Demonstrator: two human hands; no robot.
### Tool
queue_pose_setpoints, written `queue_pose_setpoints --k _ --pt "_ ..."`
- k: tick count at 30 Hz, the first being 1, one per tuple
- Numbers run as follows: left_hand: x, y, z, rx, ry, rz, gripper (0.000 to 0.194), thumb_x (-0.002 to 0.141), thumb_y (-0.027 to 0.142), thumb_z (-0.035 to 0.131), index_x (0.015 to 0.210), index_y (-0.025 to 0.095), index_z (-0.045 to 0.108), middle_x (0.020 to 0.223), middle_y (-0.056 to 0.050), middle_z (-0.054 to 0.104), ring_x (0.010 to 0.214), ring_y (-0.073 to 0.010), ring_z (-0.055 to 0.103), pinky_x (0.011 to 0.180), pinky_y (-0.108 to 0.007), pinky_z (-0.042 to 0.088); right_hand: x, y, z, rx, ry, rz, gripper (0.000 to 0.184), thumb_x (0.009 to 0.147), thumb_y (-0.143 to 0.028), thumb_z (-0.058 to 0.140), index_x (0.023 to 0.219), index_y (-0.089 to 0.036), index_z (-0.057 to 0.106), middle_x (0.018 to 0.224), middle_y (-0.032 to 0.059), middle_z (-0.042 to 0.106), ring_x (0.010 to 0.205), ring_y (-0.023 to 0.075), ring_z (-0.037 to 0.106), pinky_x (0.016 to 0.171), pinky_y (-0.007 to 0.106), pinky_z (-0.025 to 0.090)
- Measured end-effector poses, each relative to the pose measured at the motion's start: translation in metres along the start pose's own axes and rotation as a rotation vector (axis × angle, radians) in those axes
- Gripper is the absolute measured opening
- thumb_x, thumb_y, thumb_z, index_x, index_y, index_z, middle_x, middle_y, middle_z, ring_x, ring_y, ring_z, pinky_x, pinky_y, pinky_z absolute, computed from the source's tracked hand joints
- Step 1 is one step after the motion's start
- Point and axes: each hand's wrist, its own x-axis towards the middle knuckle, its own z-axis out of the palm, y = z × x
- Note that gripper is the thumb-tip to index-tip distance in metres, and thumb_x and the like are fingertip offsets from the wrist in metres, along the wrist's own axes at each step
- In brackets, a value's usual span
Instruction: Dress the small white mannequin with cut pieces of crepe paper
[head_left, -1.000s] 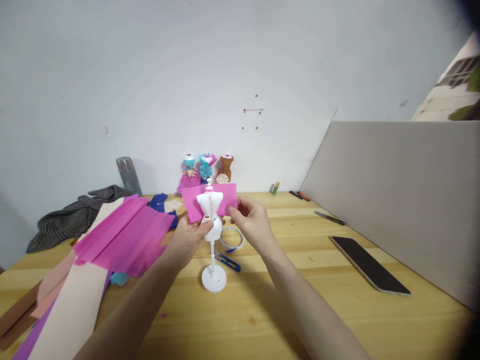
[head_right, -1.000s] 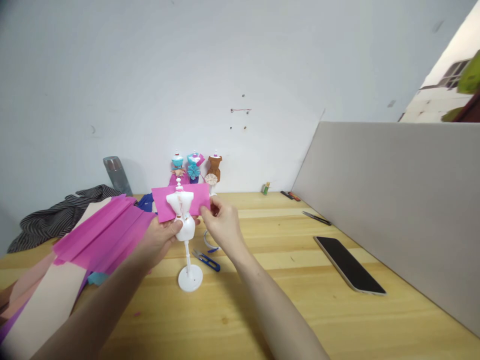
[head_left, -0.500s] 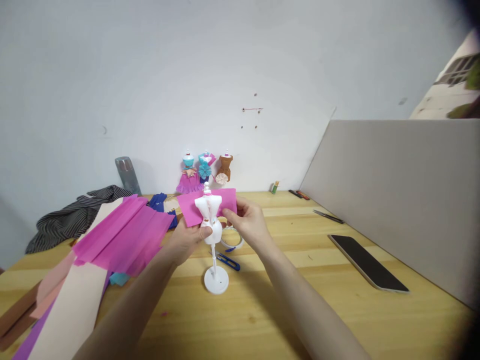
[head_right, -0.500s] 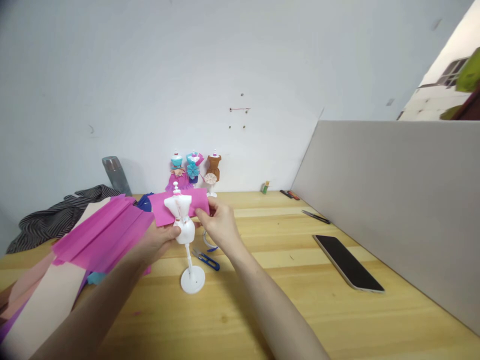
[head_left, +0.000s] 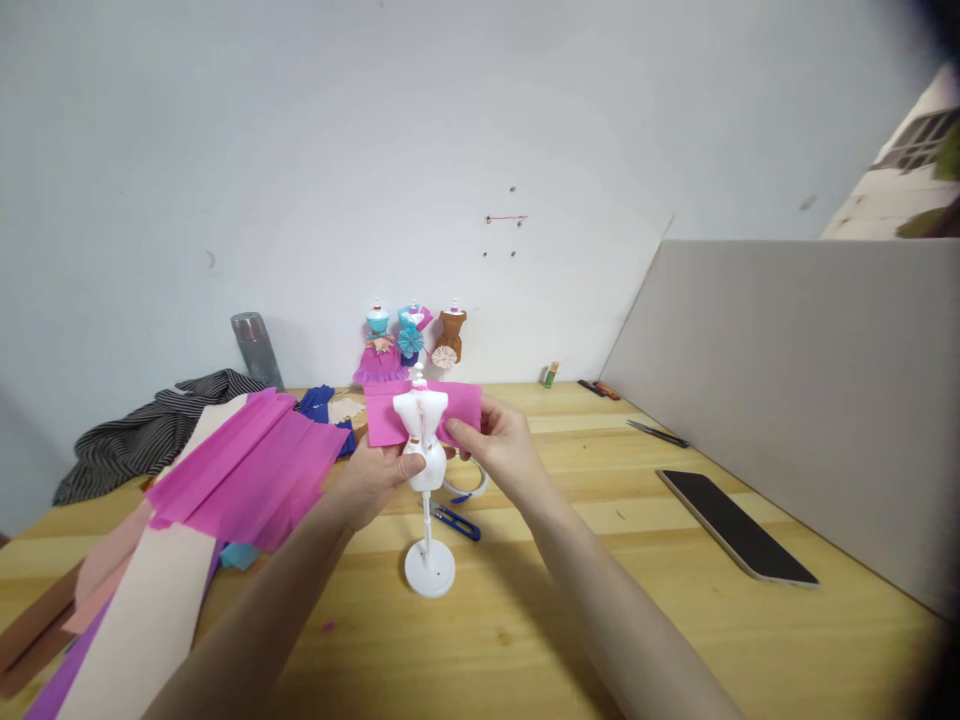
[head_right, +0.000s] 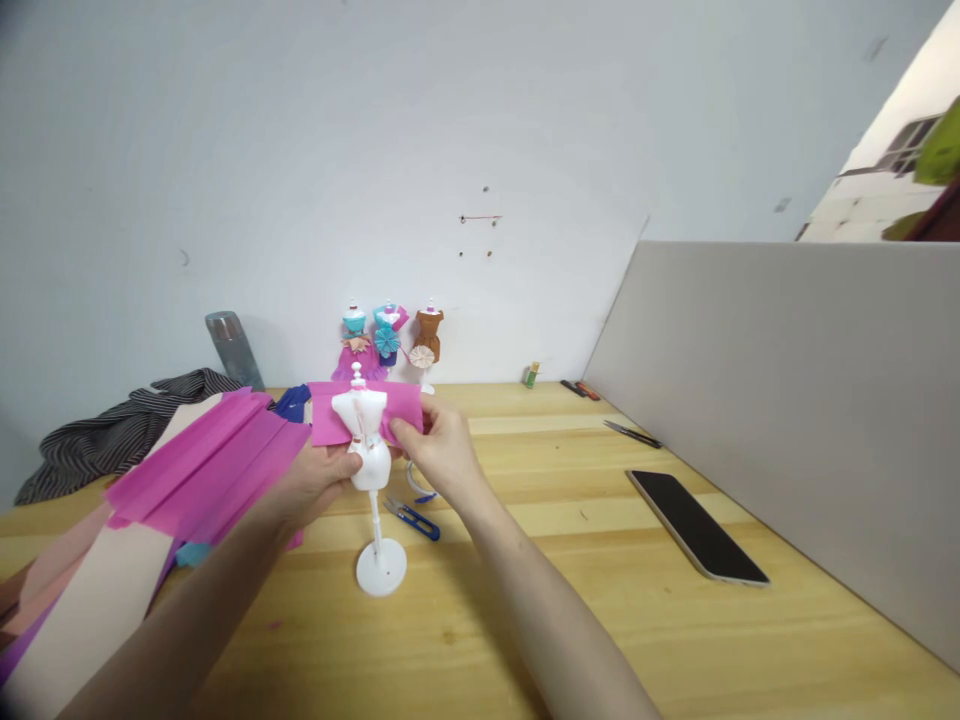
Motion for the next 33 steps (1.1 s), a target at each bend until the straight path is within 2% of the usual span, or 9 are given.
queue_pose_setpoints --k 12,16,21,27,33 --pt "-0.001 0.004 0.006 0.054 0.054 0.034 0.055 0.069 0.028 0.074 0.122 0.019 0.061 0.106 -0.009 0.072 0.108 -0.0288 0.062 0.097 -0.044 0.046 -0.005 -0.006 0.000 0.019 -0.026 0.000 0.017 0.062 -0.031 0.066 0.069 -0.016 0.060 0.054 -0.0029 0.058 0.045 0.0099 0.049 0.044 0.022 0.041" --pt "-0.002 0.007 0.011 0.066 0.099 0.034 0.058 0.064 0.027 0.077 0.120 0.019 0.062 0.102 -0.008 0.073 0.102 -0.0286 0.065 0.096 -0.044 0.046 -0.004 -0.004 0.000 0.007 -0.022 -0.008 0.018 0.061 -0.030 0.067 0.072 -0.016 0.062 0.054 -0.0030 0.058 0.047 0.0101 0.049 0.045 0.023 0.042" --pt "-0.004 0.008 0.013 0.127 0.105 -0.033 0.044 0.065 0.025 0.077 0.107 0.019 0.068 0.094 -0.007 0.074 0.099 -0.0283 0.066 0.093 -0.044 0.048 -0.002 0.001 0.001 -0.021 0.007 -0.041 0.014 0.064 -0.029 0.066 0.070 -0.016 0.062 0.056 -0.0026 0.058 0.049 0.0120 0.053 0.045 0.023 0.043" --pt "-0.005 0.008 0.013 0.168 0.148 0.011 0.033 0.062 0.023 0.078 0.093 0.018 0.069 0.093 -0.006 0.073 0.094 -0.0272 0.066 0.090 -0.042 0.048 -0.001 0.004 -0.002 -0.047 -0.004 -0.053 0.014 0.067 -0.029 0.065 0.073 -0.017 0.064 0.058 -0.0025 0.058 0.049 0.0124 0.053 0.046 0.024 0.045" --pt "-0.004 0.007 0.013 0.167 0.120 0.031 0.036 0.066 0.023 0.076 0.100 0.017 0.068 0.095 -0.007 0.073 0.099 -0.0274 0.065 0.091 -0.040 0.049 -0.002 0.002 -0.001 -0.081 -0.020 -0.083 0.015 0.066 -0.030 0.065 0.071 -0.016 0.063 0.056 -0.0030 0.055 0.050 0.0110 0.049 0.047 0.023 0.043"
